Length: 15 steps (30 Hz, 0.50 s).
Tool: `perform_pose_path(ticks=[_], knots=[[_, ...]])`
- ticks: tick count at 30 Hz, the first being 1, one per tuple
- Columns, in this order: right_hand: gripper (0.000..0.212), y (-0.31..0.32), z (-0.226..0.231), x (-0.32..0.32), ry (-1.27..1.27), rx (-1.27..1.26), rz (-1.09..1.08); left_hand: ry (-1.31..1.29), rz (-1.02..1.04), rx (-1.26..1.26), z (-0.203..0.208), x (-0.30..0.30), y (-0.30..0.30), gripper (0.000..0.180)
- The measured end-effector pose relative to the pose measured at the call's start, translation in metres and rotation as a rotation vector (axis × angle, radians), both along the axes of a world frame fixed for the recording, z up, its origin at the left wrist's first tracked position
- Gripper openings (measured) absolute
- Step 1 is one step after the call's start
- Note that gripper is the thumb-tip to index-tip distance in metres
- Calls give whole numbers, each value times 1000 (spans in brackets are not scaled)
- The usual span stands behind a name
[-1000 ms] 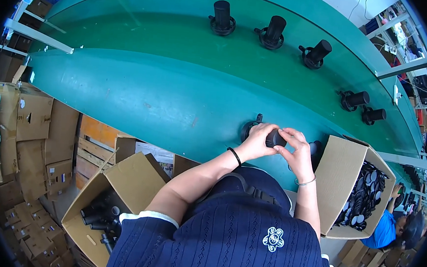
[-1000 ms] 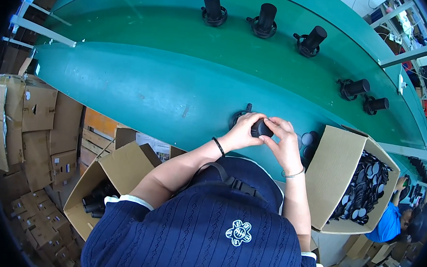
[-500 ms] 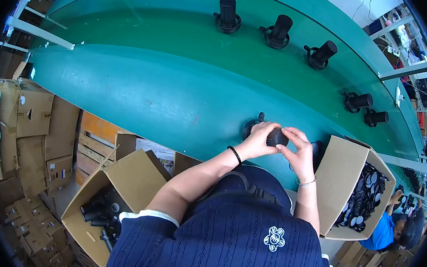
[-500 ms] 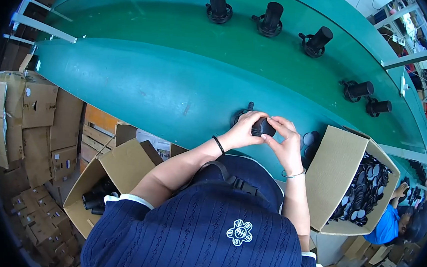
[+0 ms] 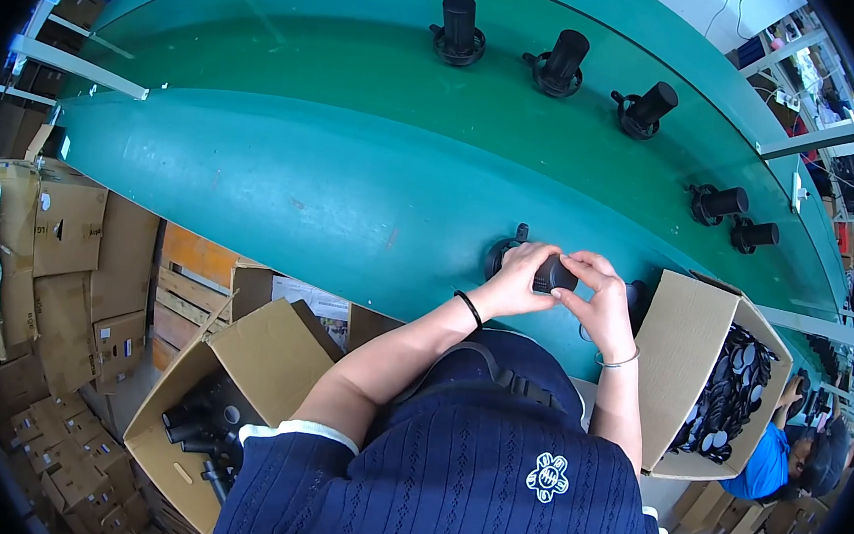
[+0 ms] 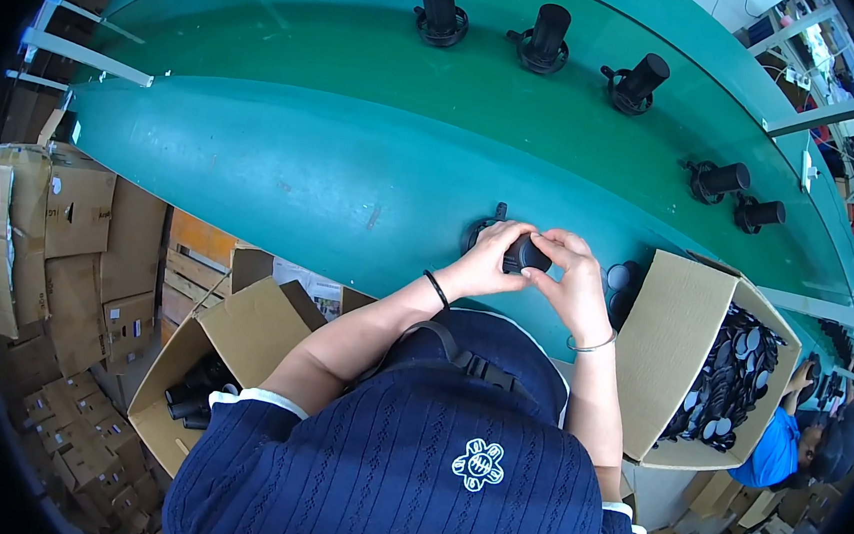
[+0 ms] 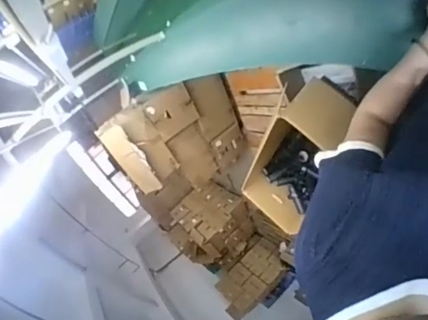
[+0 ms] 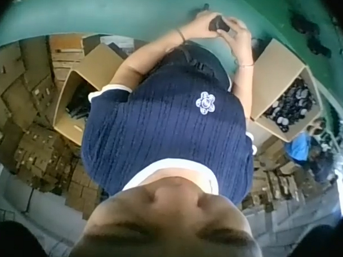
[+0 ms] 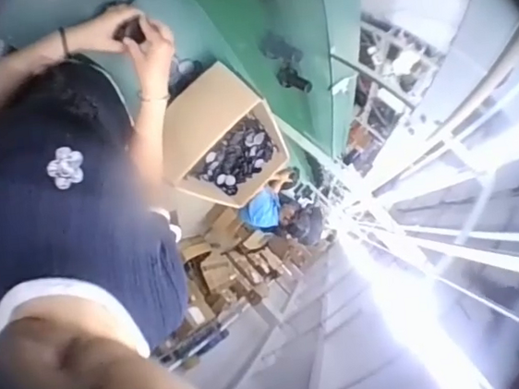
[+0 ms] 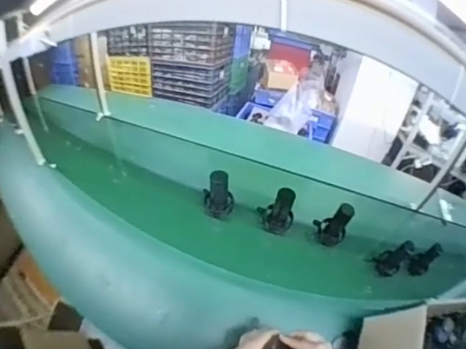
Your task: The person assembles black cylindrical components by hand, attaching circular lids to cylindrical bases and placing the completed components onto a production line.
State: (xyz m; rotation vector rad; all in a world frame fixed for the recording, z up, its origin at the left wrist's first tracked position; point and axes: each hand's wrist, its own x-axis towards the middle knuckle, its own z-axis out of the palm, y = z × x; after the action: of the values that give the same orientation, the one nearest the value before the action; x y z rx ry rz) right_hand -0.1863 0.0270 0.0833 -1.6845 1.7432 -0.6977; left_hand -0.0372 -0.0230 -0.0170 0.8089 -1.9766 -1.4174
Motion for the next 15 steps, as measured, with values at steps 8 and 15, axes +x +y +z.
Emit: perform_pose_path(ticks=[8,15], knots=[[42,5,-34,10,-526,0,-148,19,-88,166,-3,18,-10,58],[33,-6,-38,9,-857,439,-162,178,-141,317,-12,31,-13,63]])
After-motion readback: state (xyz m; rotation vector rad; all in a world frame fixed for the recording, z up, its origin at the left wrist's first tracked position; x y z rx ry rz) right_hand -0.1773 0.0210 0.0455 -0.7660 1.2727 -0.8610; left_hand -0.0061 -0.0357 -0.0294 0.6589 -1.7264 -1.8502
